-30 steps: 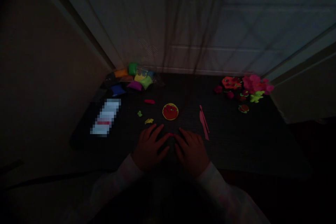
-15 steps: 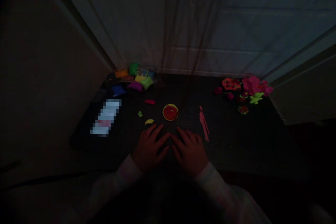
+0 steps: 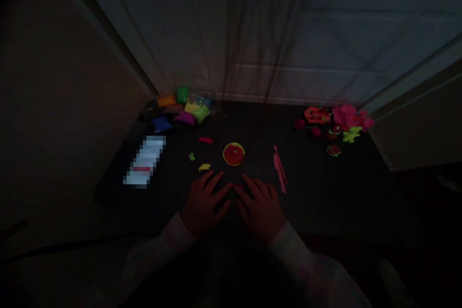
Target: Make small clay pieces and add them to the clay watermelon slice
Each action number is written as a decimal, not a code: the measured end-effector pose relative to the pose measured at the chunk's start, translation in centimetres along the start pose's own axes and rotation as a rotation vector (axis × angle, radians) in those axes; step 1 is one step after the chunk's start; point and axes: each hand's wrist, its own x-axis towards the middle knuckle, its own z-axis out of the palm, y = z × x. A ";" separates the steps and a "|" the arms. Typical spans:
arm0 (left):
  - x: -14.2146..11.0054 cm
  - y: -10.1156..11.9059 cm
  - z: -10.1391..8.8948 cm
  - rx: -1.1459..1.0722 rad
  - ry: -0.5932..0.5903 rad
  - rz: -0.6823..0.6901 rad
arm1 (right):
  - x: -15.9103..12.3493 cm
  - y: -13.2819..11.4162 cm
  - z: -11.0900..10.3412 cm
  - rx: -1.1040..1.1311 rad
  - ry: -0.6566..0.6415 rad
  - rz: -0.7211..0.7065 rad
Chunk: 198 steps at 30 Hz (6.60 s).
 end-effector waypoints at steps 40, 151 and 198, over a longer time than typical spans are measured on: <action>-0.1 -0.2 0.1 -0.023 0.032 0.002 | -0.6 1.3 1.4 0.163 0.169 0.061; 0.1 -0.2 0.1 0.004 0.077 0.114 | -0.2 -0.2 0.4 0.024 0.020 0.100; -0.1 -0.4 0.2 -0.034 0.128 0.125 | -0.3 -0.2 0.4 0.057 0.029 0.052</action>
